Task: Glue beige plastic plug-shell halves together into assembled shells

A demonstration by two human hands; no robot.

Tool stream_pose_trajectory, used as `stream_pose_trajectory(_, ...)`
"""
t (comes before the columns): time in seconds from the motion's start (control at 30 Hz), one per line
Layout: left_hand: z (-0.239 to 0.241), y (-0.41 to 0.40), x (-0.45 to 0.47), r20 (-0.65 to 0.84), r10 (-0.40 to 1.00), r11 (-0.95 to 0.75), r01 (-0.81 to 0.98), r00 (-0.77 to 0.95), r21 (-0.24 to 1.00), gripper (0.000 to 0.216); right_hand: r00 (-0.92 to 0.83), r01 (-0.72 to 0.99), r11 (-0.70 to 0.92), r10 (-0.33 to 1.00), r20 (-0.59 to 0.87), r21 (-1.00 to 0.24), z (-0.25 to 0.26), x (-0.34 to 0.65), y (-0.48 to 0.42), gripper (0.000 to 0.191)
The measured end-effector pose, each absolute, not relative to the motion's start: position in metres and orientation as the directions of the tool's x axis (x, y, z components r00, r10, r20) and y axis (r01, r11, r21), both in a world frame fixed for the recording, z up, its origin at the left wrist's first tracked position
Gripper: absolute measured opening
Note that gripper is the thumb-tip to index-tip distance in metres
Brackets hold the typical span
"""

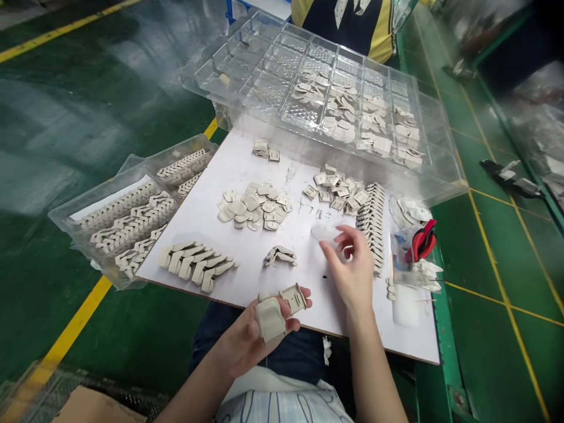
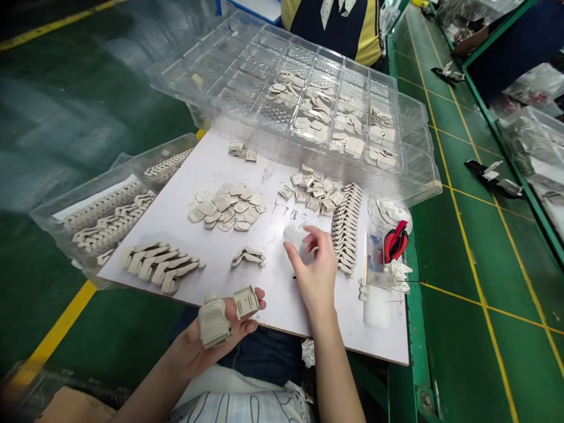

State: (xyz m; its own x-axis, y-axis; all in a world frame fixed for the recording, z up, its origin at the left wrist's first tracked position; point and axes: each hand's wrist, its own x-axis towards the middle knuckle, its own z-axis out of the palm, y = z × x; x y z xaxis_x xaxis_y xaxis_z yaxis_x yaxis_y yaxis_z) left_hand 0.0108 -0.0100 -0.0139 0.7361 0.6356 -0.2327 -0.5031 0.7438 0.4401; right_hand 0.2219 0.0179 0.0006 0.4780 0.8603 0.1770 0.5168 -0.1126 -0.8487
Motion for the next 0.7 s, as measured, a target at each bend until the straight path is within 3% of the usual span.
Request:
stream_pose_trajectory(0.07,-0.018,-0.013,0.013,-0.275,0.633,0.767,-0.539,0.724,0.348,0.046,0.459,0.61,-0.149,0.867,0.195,-0.778,-0.005,0.228,0.031,0.022)
stream_pose_trajectory(0.13,-0.023,-0.015,0.016,-0.314,0.614,0.79,-0.557,0.724,0.257,0.044,0.442,0.564,-0.121,0.88,0.175,-0.817,-0.006,0.23,0.033,0.026)
stream_pose_trajectory(0.23,-0.028,-0.014,0.022,-0.356,0.581,0.81,-0.562,0.732,0.168,0.042,0.441,0.258,0.008,0.889,0.125,-0.966,0.0,0.231,0.017,0.022)
stream_pose_trajectory(0.3,-0.029,-0.013,0.025,-0.377,0.57,0.813,-0.567,0.73,0.133,0.042,0.396,0.038,0.052,0.916,0.062,-0.998,0.006,0.232,0.003,0.022)
stream_pose_trajectory(0.37,-0.03,-0.011,0.027,-0.384,0.56,0.816,-0.57,0.734,0.099,0.04,0.374,-0.065,0.058,0.927,0.03,-0.996,0.013,0.234,-0.008,0.026)
stream_pose_trajectory(0.57,-0.031,-0.01,0.027,-0.342,0.54,0.827,-0.56,0.769,0.047,0.036,0.506,-0.189,0.112,0.863,0.001,-0.976,0.025,0.225,-0.001,0.046)
stream_pose_trajectory(0.7,-0.028,-0.009,0.027,-0.354,0.545,0.818,-0.575,0.76,0.025,0.036,0.49,-0.043,0.203,0.858,0.156,-0.978,0.022,0.211,0.004,0.047)
